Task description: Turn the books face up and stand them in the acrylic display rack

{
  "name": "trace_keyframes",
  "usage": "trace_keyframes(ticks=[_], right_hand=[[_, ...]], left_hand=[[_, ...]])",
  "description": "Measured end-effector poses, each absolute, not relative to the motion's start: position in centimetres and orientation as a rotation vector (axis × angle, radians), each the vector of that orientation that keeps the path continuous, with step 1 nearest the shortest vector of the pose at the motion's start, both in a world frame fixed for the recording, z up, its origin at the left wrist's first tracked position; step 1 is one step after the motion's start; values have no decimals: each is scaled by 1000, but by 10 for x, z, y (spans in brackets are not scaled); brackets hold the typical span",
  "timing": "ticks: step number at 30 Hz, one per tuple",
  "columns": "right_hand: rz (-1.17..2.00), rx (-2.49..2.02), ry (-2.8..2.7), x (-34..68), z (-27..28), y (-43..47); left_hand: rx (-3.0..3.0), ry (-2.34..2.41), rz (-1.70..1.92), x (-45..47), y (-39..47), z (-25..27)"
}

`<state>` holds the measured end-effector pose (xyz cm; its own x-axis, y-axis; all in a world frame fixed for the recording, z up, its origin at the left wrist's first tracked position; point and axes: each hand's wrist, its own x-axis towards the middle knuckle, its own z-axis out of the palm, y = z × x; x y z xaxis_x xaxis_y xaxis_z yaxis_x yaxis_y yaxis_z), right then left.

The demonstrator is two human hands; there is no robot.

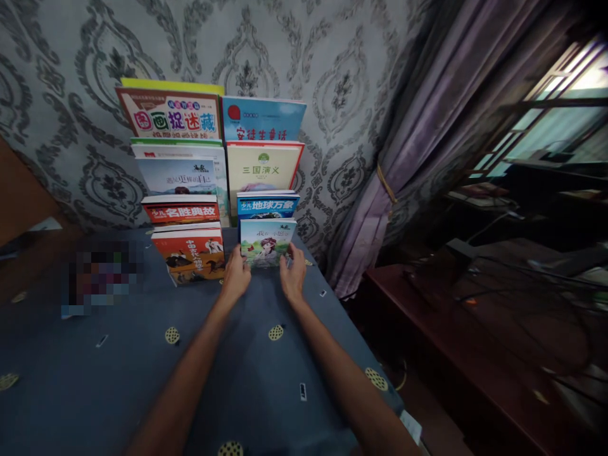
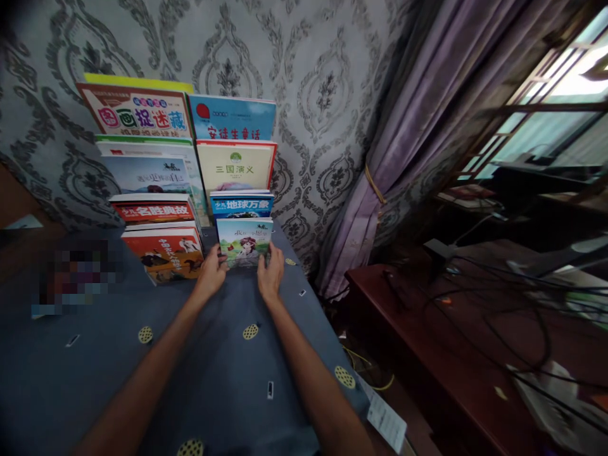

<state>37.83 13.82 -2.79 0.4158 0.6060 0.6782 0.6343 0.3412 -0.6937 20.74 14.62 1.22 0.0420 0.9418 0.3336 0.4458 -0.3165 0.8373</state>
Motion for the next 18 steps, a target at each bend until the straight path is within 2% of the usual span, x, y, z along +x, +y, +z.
trace_keyframes(ticks=[8, 18], right_hand=[[126, -1211, -1260, 384, -30, 138], [28, -1221, -1265, 375, -31, 131]], left_hand=[[1736, 1196, 1454, 202, 153, 5], [1947, 1383, 1427, 203, 145, 9]])
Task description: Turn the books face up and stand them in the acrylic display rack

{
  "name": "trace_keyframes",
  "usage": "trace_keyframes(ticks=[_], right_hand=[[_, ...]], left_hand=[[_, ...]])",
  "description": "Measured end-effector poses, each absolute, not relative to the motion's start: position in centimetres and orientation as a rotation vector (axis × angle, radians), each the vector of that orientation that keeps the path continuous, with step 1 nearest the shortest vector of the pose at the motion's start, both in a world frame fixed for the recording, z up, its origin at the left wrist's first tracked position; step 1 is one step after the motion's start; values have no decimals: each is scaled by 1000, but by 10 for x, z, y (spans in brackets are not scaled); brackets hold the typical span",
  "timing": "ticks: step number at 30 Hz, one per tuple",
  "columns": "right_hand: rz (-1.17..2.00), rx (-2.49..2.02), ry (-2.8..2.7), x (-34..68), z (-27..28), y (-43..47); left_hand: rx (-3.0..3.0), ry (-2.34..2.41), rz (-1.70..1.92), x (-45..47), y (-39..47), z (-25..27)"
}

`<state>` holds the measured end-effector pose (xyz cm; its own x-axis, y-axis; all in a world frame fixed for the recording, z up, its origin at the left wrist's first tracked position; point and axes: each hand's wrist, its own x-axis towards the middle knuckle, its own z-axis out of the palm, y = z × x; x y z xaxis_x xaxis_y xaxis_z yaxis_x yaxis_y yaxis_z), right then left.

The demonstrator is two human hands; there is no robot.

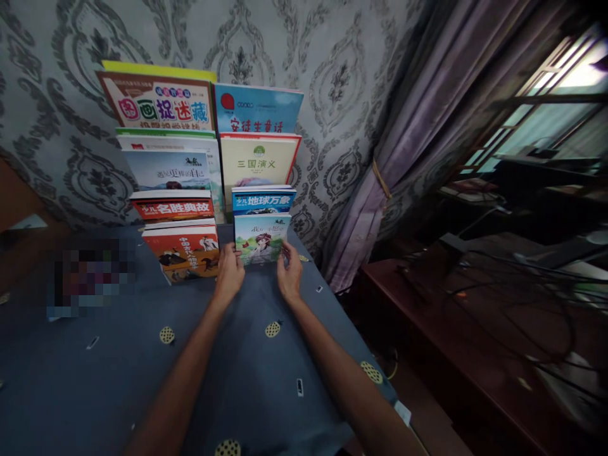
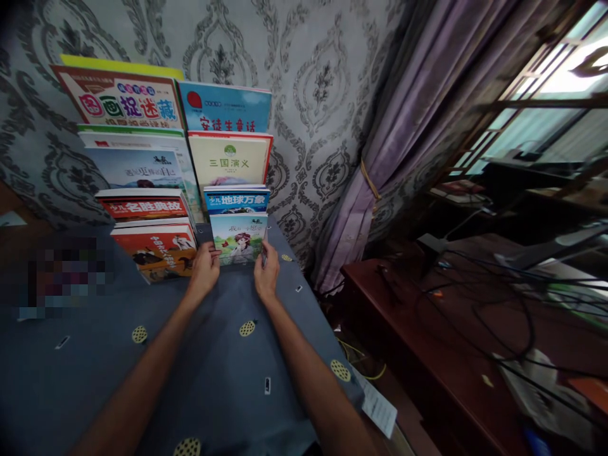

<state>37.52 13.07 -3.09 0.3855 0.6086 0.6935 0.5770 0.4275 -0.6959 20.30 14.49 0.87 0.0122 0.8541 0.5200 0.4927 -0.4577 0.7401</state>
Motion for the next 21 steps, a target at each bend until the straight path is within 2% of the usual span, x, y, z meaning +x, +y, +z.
trace_keyframes(ticks=[8, 16, 21], right_hand=[[-67, -1291, -1563, 368, -21, 118], [-171, -1497, -1822, 358, -17, 116], [-199, -1676, -1859, 349, -7, 118]], left_hand=[[2060, 1456, 1399, 208, 135, 10], [2310, 1782, 849, 206, 123, 21], [2421, 1849, 702, 207, 120, 23]])
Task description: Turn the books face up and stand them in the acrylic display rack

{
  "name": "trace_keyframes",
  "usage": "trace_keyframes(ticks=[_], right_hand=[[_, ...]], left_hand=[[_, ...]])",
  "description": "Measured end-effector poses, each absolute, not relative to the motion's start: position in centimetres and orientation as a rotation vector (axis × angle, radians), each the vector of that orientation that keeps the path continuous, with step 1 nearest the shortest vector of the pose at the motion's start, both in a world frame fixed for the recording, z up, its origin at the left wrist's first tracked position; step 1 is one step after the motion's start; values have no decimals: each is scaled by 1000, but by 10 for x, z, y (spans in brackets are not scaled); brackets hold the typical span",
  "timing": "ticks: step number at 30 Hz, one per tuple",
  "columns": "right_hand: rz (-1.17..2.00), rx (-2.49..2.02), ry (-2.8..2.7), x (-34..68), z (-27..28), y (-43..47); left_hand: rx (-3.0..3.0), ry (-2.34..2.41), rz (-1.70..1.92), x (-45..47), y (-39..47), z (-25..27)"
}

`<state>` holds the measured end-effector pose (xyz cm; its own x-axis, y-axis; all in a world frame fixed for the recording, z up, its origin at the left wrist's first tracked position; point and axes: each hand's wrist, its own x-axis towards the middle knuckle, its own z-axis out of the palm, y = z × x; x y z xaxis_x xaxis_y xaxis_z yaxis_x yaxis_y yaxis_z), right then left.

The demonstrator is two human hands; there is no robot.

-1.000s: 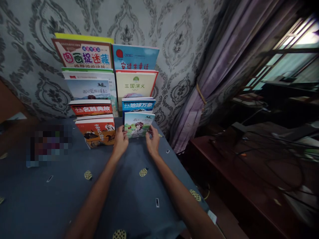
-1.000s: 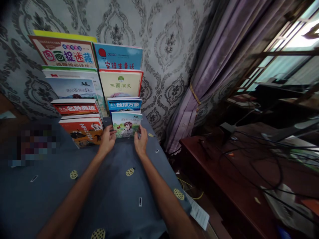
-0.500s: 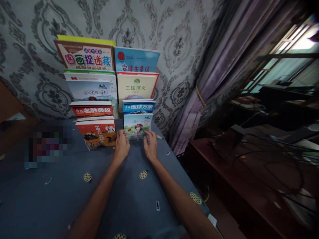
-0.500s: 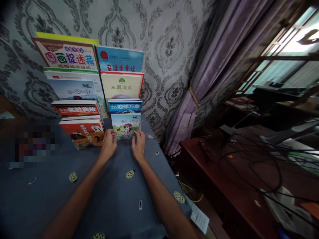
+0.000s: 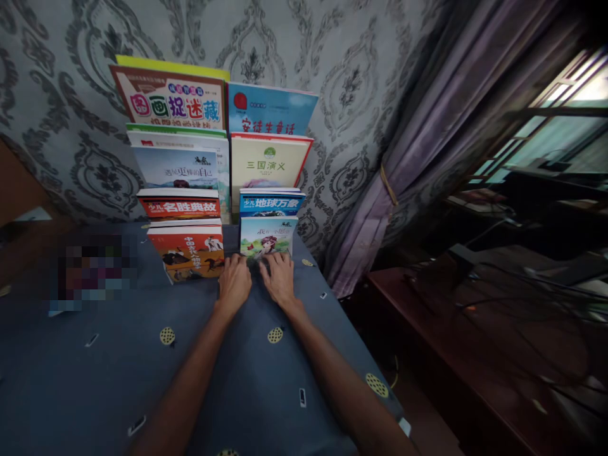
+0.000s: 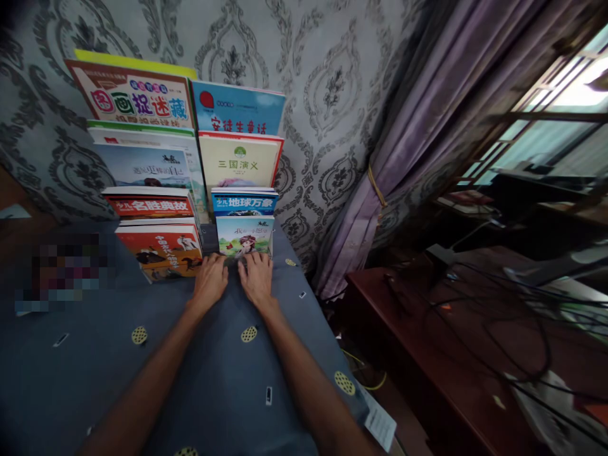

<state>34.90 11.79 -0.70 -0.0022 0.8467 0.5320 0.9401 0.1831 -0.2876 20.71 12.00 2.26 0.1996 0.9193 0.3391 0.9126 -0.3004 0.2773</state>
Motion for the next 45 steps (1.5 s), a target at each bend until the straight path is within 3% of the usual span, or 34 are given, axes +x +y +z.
trace_keyframes(ticks=[45], right_hand=[[-40, -1242, -1793, 362, -25, 126]], left_hand=[[2271, 1724, 744, 241, 95, 29]])
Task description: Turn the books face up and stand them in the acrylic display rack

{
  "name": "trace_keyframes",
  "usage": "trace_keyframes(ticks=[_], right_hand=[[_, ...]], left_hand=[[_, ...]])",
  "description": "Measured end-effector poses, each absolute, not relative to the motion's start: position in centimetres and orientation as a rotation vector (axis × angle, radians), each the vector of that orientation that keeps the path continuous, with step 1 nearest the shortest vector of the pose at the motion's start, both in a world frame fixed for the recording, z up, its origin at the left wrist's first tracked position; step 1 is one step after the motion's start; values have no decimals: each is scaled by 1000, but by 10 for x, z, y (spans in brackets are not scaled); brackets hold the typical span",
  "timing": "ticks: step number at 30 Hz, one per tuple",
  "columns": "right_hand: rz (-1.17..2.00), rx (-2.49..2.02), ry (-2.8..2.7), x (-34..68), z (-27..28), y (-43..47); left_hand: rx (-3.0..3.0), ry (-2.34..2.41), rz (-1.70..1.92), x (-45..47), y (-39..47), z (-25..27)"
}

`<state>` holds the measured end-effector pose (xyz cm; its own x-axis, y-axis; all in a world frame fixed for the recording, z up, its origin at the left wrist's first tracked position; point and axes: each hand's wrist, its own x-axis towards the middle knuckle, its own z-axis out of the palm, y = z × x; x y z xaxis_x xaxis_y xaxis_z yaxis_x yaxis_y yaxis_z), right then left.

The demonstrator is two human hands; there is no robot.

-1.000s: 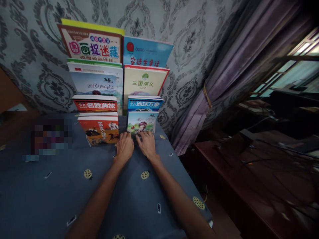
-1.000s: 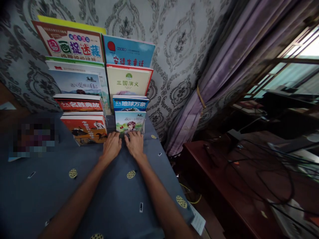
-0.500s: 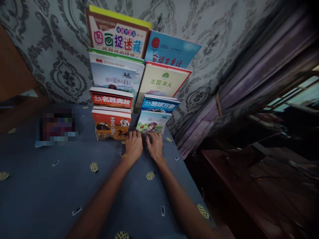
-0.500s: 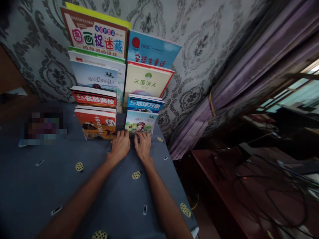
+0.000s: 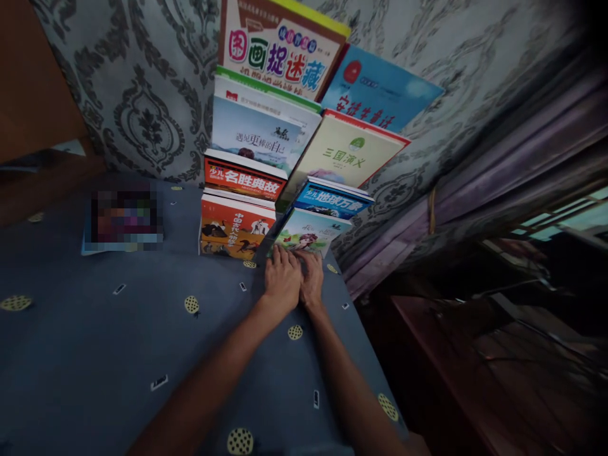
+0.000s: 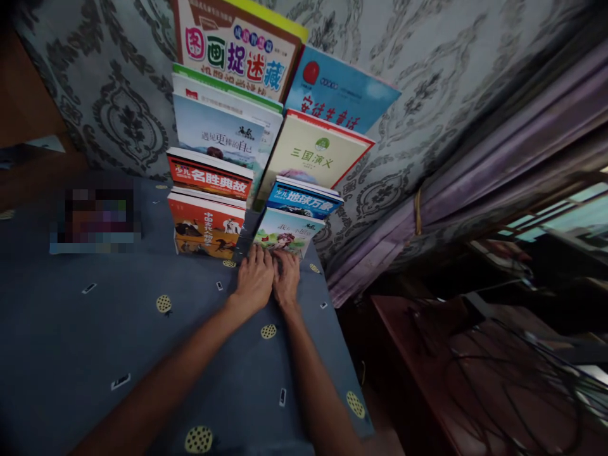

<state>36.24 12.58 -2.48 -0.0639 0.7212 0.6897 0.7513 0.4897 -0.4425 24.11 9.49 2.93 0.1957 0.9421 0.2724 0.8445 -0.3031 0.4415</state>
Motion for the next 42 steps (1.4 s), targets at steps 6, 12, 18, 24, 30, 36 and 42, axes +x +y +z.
trace_keyframes(ticks=[6, 12, 18, 24, 30, 36, 42], right_hand=[[3, -1218, -1709, 362, -26, 121], [28, -1233, -1677, 360, -27, 113], [74, -1236, -1626, 357, -26, 110], [229, -1293, -1215, 364, -9, 117], [366, -1227, -1146, 385, 8, 140], [410, -1126, -1150, 391, 20, 146], [432, -1064, -1127, 387, 15, 143]], left_hand=[[2270, 1682, 779, 243, 90, 31], [2274, 1657, 769, 244, 89, 33], [2315, 1677, 790, 225, 94, 40], [2198, 1773, 950, 206, 114, 43], [2166, 1743, 945, 206, 125, 61], [2190, 1798, 1041, 207, 131, 76], [2175, 1812, 1043, 211, 127, 69]])
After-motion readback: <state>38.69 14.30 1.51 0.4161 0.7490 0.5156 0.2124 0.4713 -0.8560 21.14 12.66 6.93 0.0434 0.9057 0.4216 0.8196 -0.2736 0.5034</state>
